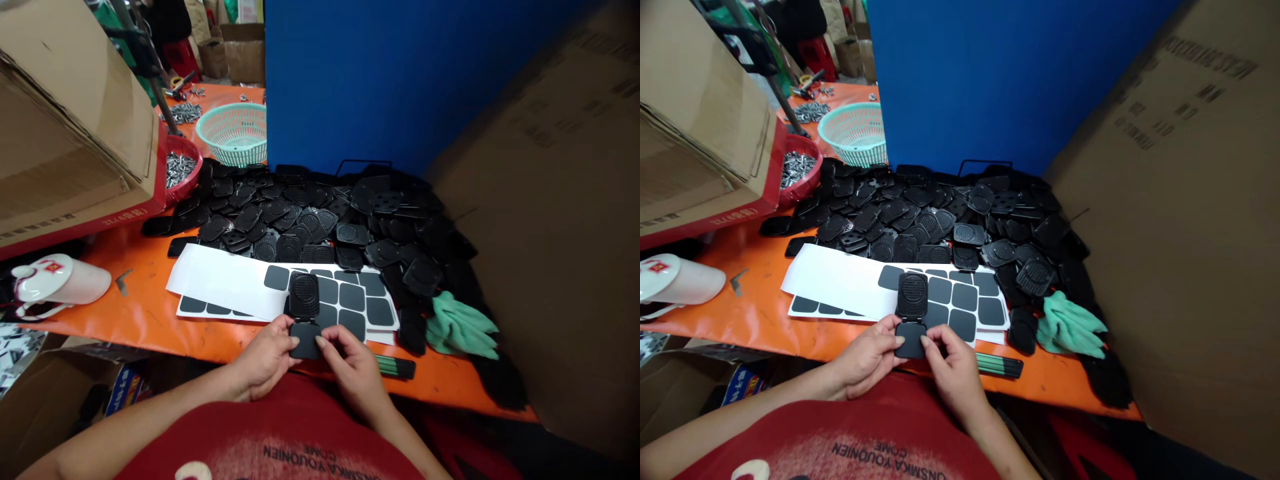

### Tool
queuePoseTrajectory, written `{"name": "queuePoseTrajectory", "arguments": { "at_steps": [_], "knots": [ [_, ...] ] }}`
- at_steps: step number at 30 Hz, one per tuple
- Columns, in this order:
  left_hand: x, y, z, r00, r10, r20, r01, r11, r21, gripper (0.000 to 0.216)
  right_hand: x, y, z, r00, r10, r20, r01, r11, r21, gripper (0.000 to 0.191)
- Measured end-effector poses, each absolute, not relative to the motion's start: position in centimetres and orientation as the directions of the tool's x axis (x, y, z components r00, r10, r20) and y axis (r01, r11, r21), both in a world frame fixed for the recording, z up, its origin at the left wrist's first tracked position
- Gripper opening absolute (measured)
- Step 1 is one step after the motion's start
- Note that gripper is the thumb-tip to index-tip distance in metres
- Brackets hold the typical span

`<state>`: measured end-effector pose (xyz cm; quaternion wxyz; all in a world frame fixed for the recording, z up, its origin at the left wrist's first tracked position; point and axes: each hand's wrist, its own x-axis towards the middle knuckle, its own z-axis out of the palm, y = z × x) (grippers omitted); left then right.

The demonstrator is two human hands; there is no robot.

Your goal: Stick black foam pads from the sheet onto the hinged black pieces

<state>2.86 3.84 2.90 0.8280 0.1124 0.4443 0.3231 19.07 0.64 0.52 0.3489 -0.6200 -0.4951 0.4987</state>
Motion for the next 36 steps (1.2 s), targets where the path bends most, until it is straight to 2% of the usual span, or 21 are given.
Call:
{"name": "queuePoseTrajectory", "arguments": {
  "at_steps": [8,13,17,22,26,29,32,36],
  "knots": [
    [2.9,3.8,3.0,0.400,0.624,-0.671,-0.444,0.773,0.453,0.022,19.1,0.9,1.0,-0.005,0.944,-0.331,0.286,-0.316,-0.904,0.030],
    [2.9,3.7,3.3,0.394,0.636,-0.664,-0.427,0.766,0.480,0.021,19.0,1.2,1.6,-0.043,0.972,-0.230,0.471,-0.183,-0.863,0.024],
    [2.8,3.4,2.8,0.388,0.672,-0.630,-0.377,0.740,0.557,0.017,18.9,1.5,1.9,-0.104,0.987,-0.120,0.631,-0.028,-0.776,0.021],
    [2.3,3.2,2.0,0.351,0.733,-0.582,-0.263,0.674,0.690,0.017,18.7,1.7,1.9,-0.149,0.988,-0.034,0.735,0.088,-0.672,0.022],
    [1.9,3.3,2.6,0.363,0.789,-0.495,-0.152,0.574,0.804,0.012,18.5,2.0,1.9,-0.160,0.987,-0.030,0.793,0.110,-0.599,0.023],
    [1.8,3.5,2.9,0.349,0.823,-0.448,-0.123,0.514,0.849,0.007,18.6,2.5,2.1,-0.140,0.986,-0.095,0.799,0.055,-0.599,0.026],
    [2.0,3.7,2.8,0.330,0.794,-0.510,-0.279,0.598,0.751,0.010,19.2,3.1,2.0,-0.121,0.970,-0.211,0.717,-0.062,-0.695,0.034],
    [2.3,4.0,2.8,0.367,0.711,-0.599,-0.490,0.696,0.525,0.017,20.3,3.7,1.6,-0.187,0.916,-0.355,0.431,-0.248,-0.868,0.040]
  ]
}}
